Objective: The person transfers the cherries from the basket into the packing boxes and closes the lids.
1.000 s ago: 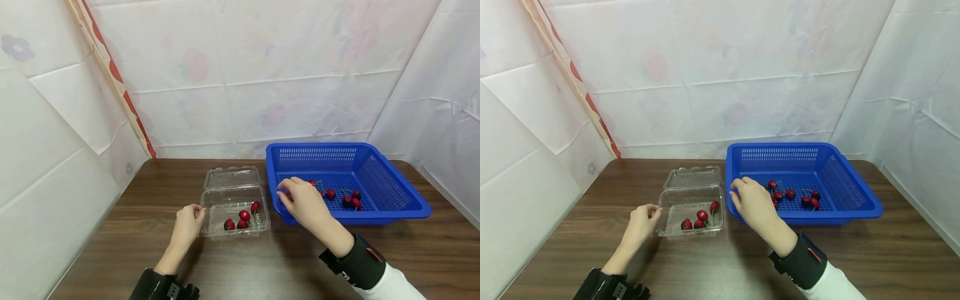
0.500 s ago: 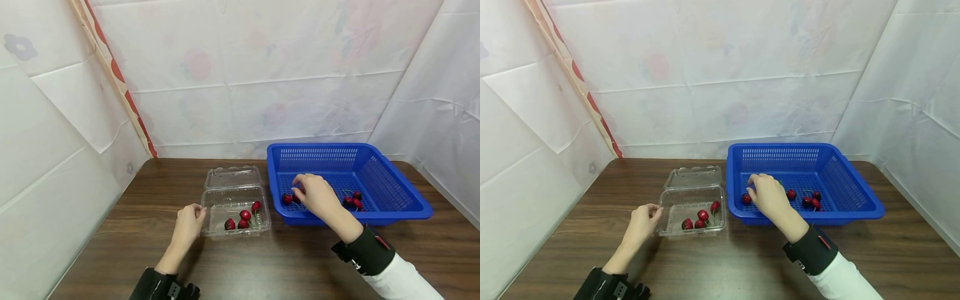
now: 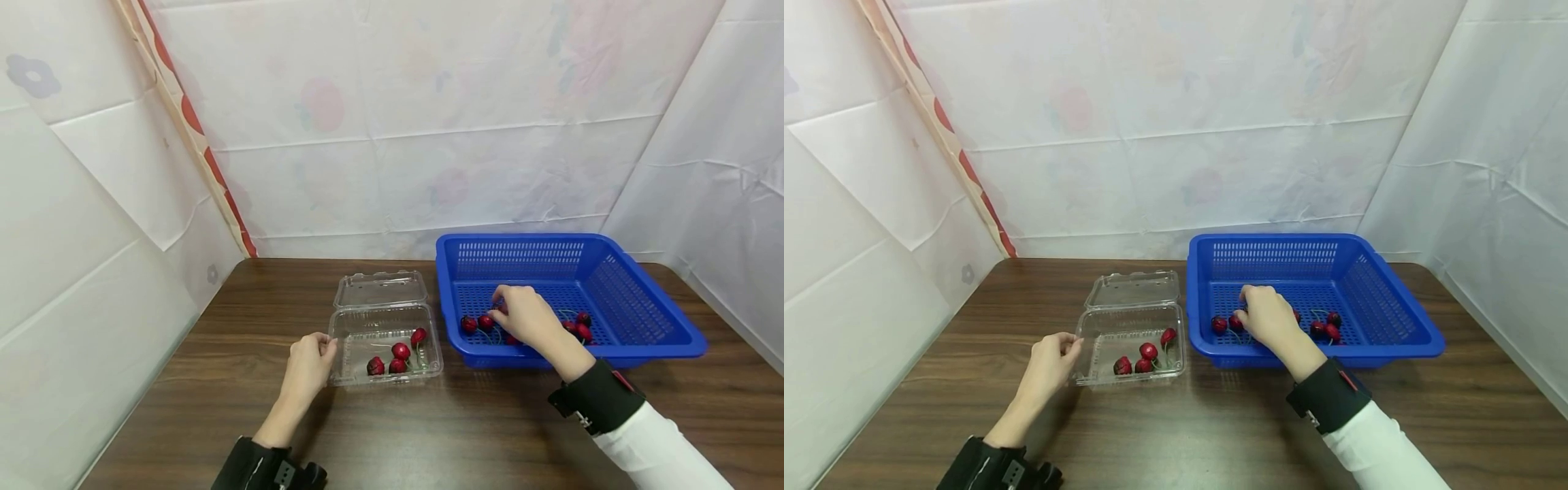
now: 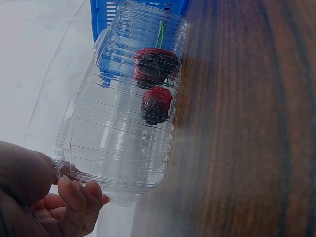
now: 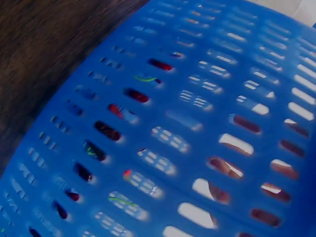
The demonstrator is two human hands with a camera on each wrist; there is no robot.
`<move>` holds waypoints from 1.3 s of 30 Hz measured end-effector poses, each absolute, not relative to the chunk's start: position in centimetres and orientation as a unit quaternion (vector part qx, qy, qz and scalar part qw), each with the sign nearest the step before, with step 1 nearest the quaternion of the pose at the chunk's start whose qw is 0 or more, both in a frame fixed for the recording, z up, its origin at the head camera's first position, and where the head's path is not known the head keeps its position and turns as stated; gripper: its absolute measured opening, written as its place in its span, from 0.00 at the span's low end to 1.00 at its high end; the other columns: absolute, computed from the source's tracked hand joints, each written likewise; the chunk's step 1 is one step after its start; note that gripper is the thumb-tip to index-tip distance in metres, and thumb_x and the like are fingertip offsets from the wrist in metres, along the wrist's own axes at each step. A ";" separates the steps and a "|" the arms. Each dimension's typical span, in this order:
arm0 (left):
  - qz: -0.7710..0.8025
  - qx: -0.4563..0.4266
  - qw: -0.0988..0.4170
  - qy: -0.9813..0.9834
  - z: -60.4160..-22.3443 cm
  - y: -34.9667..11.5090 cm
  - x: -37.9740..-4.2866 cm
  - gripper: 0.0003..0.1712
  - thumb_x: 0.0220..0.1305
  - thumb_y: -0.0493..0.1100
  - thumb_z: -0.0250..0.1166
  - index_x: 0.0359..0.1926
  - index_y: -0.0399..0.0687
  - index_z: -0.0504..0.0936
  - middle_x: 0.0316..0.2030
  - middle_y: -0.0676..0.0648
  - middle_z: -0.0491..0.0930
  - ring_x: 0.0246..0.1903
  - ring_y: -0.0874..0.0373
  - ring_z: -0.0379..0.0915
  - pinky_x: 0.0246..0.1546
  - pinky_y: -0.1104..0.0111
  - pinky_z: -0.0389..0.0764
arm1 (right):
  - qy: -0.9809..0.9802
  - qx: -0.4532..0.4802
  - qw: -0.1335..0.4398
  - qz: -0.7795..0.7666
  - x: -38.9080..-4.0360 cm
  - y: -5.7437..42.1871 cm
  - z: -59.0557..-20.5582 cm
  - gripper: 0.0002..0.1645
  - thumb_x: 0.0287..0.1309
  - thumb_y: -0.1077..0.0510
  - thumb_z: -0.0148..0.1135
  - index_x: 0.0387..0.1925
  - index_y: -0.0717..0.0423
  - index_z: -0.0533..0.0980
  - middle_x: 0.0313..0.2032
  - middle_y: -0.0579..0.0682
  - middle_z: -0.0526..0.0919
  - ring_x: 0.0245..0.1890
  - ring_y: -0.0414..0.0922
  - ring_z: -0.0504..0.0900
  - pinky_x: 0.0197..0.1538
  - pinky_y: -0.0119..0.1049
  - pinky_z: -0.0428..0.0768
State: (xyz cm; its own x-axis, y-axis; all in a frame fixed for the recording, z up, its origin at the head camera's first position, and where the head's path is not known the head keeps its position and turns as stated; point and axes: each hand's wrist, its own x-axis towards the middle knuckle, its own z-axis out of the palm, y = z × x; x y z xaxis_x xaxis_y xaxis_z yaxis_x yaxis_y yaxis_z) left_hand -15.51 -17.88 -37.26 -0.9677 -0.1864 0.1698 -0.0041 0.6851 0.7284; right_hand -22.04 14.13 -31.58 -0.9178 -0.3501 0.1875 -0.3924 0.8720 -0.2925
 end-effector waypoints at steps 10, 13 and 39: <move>-0.391 0.050 0.119 -0.911 -37.2 -17.9 -15.5 0.10 0.59 0.34 0.53 0.32 0.26 0.76 0.14 0.47 0.73 0.07 0.64 0.63 0.09 0.72 0.66 | -0.973 0.165 0.018 0.162 -22.7 15.0 -32.1 0.09 0.51 0.60 0.61 0.30 0.64 0.74 0.22 0.51 0.75 0.17 0.41 0.70 0.22 0.36 0.69; -0.392 0.052 0.116 -0.911 -37.2 -17.9 -15.5 0.10 0.59 0.34 0.54 0.32 0.26 0.76 0.14 0.47 0.73 0.06 0.64 0.63 0.09 0.73 0.66 | -0.977 0.150 -0.004 0.153 -22.9 15.2 -32.3 0.09 0.51 0.59 0.61 0.29 0.63 0.74 0.22 0.51 0.75 0.16 0.42 0.70 0.22 0.36 0.68; -0.389 0.051 0.119 -0.912 -37.3 -17.9 -15.5 0.10 0.59 0.34 0.54 0.32 0.26 0.76 0.13 0.47 0.72 0.04 0.65 0.62 0.08 0.72 0.66 | -0.983 0.098 -0.134 0.082 -23.5 15.6 -32.8 0.16 0.47 0.54 0.65 0.20 0.60 0.69 0.18 0.51 0.70 0.19 0.45 0.70 0.25 0.36 0.67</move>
